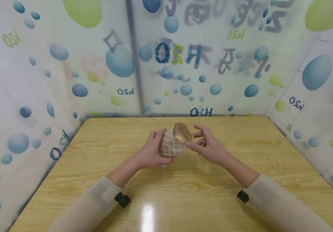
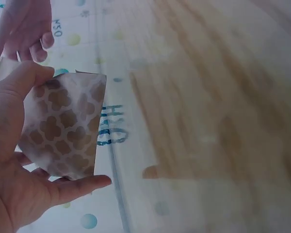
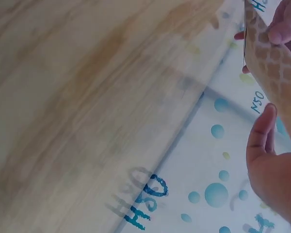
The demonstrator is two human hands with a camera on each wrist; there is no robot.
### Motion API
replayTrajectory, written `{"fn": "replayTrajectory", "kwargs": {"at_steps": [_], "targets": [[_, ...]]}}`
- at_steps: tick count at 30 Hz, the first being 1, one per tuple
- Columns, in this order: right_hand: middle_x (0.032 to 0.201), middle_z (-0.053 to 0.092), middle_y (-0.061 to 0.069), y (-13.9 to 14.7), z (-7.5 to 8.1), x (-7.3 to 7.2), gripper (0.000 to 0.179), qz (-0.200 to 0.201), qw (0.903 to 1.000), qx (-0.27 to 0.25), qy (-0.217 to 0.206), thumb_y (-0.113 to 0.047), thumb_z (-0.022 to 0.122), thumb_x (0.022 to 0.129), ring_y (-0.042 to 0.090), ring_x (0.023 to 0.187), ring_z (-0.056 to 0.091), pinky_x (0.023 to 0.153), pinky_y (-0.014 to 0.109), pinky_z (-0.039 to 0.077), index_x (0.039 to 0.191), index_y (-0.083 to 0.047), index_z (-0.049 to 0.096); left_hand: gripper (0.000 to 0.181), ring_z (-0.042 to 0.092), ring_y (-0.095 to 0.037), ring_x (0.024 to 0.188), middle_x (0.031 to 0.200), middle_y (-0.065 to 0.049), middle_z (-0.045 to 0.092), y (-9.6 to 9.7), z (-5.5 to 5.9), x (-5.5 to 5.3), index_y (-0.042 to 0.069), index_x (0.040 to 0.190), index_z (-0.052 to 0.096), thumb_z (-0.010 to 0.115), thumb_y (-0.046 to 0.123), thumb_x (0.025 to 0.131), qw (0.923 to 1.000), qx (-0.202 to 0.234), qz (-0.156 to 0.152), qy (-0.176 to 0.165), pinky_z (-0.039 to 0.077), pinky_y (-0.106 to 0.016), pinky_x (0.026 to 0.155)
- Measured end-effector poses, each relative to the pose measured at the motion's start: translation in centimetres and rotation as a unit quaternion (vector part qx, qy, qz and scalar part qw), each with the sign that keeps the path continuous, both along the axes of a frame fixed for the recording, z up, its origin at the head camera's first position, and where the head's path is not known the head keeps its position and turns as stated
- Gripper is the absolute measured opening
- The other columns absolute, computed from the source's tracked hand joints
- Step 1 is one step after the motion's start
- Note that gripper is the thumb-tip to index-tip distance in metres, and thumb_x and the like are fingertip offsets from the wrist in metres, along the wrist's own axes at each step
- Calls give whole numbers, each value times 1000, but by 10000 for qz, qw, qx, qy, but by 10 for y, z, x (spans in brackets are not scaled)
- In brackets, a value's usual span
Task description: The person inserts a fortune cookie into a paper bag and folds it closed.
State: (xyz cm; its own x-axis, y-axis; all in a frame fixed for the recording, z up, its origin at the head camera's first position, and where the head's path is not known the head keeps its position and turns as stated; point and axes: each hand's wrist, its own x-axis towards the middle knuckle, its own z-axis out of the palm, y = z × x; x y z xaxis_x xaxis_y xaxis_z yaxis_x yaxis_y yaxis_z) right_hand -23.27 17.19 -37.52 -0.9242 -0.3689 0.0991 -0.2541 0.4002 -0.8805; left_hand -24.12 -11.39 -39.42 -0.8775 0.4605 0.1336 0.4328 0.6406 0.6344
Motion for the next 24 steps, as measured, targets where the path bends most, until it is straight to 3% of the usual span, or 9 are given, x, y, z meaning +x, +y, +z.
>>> {"fn": "replayTrajectory", "kwargs": {"at_steps": [3,8,10,13,16,19,24], "targets": [[152,57,24,-5,0,2,92,191,9998,-74,-75,-35,76,105,23,108,72,90,44,62,174,-13,20,123,51,-30,125,147,-21,38,7,-2,-1,9,173,21,96,36,80,9998,57,168,98,53,-53,112],[145,59,17,-13,4,4,83,265,9991,-70,309,-30,78,104,24,106,70,85,34,62,170,-15,29,122,54,-29,122,144,-17,41,19,1,4,7,171,26,97,49,80,9995,182,261,39,54,-52,111],[142,60,17,-13,6,4,78,203,9989,-60,418,-26,77,105,24,104,69,84,36,63,168,-15,33,113,54,-28,122,142,-15,43,21,3,6,6,167,32,94,52,85,9994,282,219,2,53,-52,111],[138,63,21,-8,9,4,65,125,9986,-103,501,-19,73,107,25,101,72,83,38,64,163,-11,41,84,54,-28,125,141,-13,49,19,6,5,5,157,46,86,46,95,9975,697,72,115,53,-53,109],[131,67,20,-2,13,2,49,143,9983,11,566,-15,70,108,24,96,72,81,36,64,153,-8,53,61,56,-28,134,145,-11,57,16,9,3,11,153,54,80,32,102,9910,1314,-131,212,54,-58,110],[128,69,17,2,16,0,38,298,9969,200,704,-14,70,108,23,97,68,80,32,62,144,-7,64,56,61,-28,137,148,-7,60,14,12,1,17,154,56,79,26,103,9819,1868,-306,60,57,-59,109],[127,71,13,2,17,1,35,482,9949,312,827,-17,73,107,23,97,65,78,29,59,141,-10,70,31,72,-30,121,134,-9,66,15,16,2,13,132,67,77,21,105,9673,2464,-483,-366,64,-41,91]]}}
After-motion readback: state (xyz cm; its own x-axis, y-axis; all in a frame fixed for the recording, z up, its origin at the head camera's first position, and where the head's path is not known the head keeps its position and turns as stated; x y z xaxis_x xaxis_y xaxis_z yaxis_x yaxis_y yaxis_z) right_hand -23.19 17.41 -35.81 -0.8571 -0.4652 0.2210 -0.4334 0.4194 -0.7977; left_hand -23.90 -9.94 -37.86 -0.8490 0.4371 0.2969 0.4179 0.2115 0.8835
